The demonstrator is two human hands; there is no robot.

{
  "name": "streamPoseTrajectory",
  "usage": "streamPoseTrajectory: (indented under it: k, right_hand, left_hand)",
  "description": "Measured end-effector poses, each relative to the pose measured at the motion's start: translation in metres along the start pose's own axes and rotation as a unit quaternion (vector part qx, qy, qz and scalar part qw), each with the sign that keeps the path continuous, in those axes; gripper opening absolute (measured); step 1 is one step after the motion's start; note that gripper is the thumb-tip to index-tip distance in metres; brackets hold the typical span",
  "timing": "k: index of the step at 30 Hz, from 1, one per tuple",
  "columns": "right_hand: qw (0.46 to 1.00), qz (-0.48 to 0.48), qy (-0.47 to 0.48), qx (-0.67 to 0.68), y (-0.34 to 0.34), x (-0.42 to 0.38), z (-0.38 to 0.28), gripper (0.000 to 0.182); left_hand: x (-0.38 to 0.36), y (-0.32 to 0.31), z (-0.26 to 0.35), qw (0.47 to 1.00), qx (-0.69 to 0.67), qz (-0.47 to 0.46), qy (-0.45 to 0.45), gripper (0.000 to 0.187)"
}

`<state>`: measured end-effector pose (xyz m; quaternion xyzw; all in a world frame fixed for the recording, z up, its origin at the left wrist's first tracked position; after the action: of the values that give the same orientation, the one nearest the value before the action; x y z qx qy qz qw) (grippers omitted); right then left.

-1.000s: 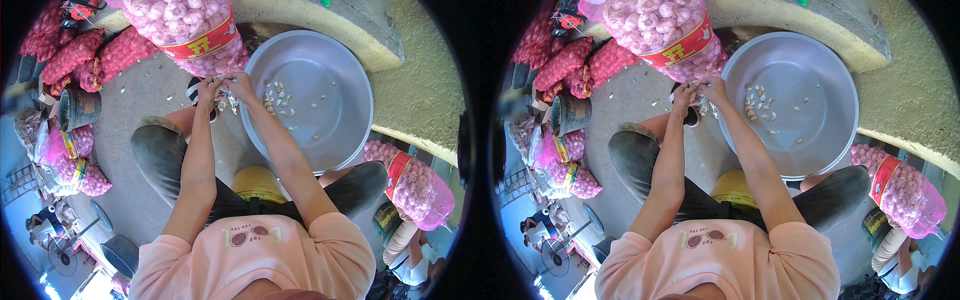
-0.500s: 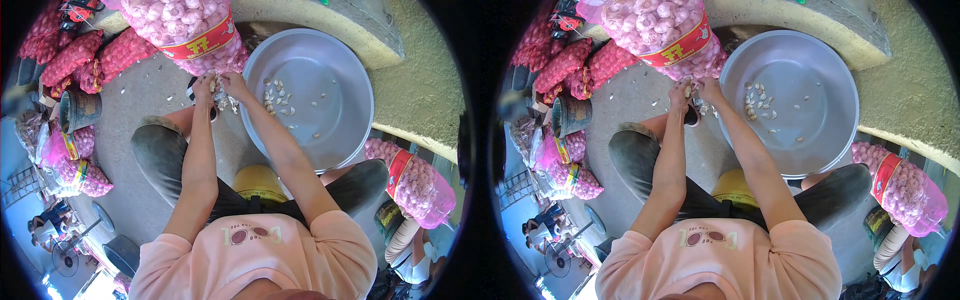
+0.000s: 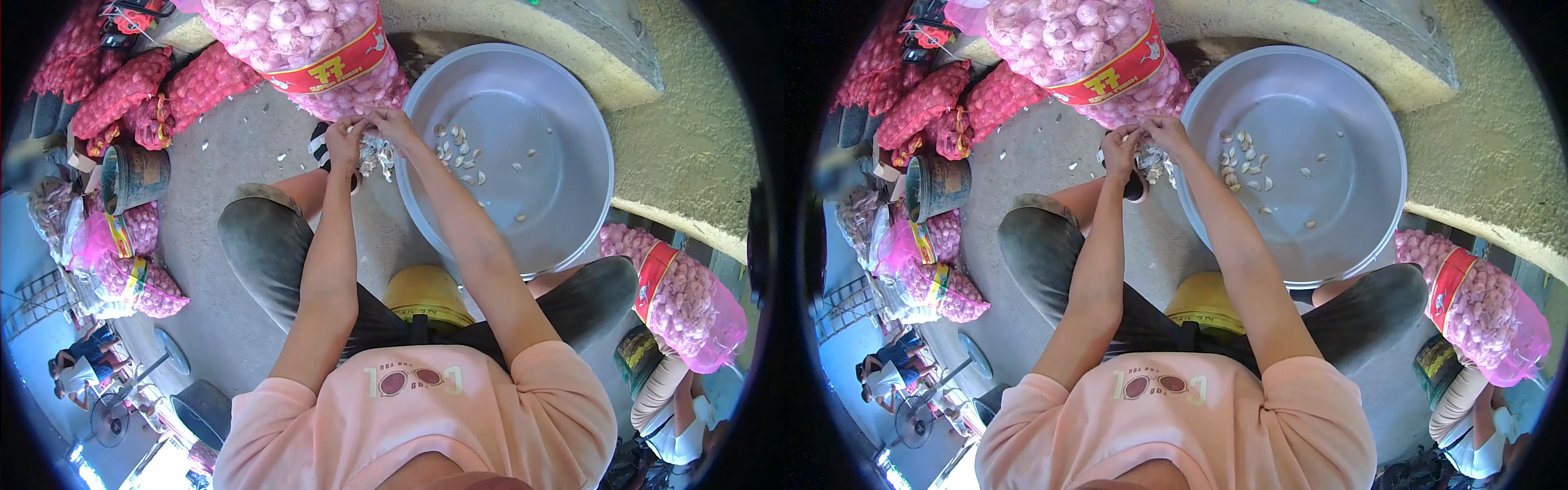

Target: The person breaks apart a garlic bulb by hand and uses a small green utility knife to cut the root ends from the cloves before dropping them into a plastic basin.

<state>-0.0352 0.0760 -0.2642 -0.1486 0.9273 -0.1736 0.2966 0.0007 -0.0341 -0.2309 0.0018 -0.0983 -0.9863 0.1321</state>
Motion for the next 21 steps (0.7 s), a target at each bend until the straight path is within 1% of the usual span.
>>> streamPoseTrajectory:
  k: [1,2,4,5,7,8,9,10,12,14,16,17,18,19,21]
  right_hand:
    - [0.999,0.012,0.002,0.033,0.003,-0.003,-0.002,0.03]
    - [0.999,0.012,0.002,0.032,0.004,-0.005,-0.005,0.03]
    - [0.992,0.026,0.013,-0.119,0.006,0.003,-0.002,0.027]
    - [0.992,0.025,0.014,-0.119,0.007,0.005,0.001,0.027]
    - [0.977,0.067,0.051,-0.195,0.007,0.0,-0.002,0.028]
    - [0.977,0.067,0.052,-0.195,0.004,0.0,-0.001,0.028]
    - [0.983,0.066,0.055,-0.165,0.002,0.001,0.001,0.027]
    - [0.987,0.064,0.056,-0.134,0.003,0.001,0.003,0.027]
    - [0.991,0.048,0.052,-0.11,0.002,-0.001,0.004,0.027]
    - [0.995,0.032,0.049,-0.086,0.002,-0.006,-0.001,0.027]
    - [0.999,-0.023,-0.001,0.027,0.002,-0.012,0.002,0.028]
    - [0.999,-0.023,-0.002,0.027,0.001,-0.014,-0.001,0.028]
    - [0.997,-0.033,-0.024,0.064,0.001,-0.012,0.004,0.028]
    - [0.993,-0.043,-0.046,0.1,0.003,-0.01,0.008,0.028]
    - [0.993,-0.044,-0.036,0.103,0.003,-0.013,0.005,0.028]
  left_hand:
    - [0.001,-0.001,-0.002,1.0,-0.001,0.0,0.0,0.017]
    - [0.002,-0.003,-0.002,1.0,0.007,0.0,-0.014,0.019]
    - [0.002,-0.003,-0.002,0.999,0.015,0.0,-0.028,0.02]
    - [0.002,-0.002,-0.005,0.999,0.034,0.004,-0.012,0.021]
    - [0.001,0.0,-0.001,0.999,0.053,0.009,0.003,0.022]
    - [-0.002,0.0,-0.003,0.999,0.012,0.019,0.037,0.021]
    - [-0.004,0.0,-0.006,0.997,-0.03,0.028,0.071,0.02]
    - [-0.004,-0.001,-0.004,0.997,-0.03,0.028,0.071,0.02]
    - [-0.009,0.001,-0.012,0.983,-0.115,0.069,0.127,0.017]
    - [-0.007,0.002,-0.014,0.981,-0.132,0.071,0.124,0.017]
    - [-0.004,0.003,-0.021,0.979,-0.149,0.072,0.121,0.017]
    - [-0.003,0.005,-0.026,0.971,-0.181,0.085,0.128,0.017]
    - [-0.005,0.004,-0.025,0.963,-0.213,0.097,0.136,0.017]
    - [-0.005,0.003,-0.023,0.962,-0.214,0.097,0.136,0.017]
    - [-0.005,0.003,-0.02,0.96,-0.227,0.098,0.129,0.017]
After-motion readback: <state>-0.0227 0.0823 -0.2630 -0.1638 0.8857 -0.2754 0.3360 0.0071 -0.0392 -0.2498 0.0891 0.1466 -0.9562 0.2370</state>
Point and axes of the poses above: each hand's wrist, its own x-axis towards the middle knuckle, its own y-axis out of the back of the hand, z = x × y, the point moved 8 cm from there along x, towards the middle knuckle, and after that the axes turned 12 degrees about -y, right-handed, at the moved point
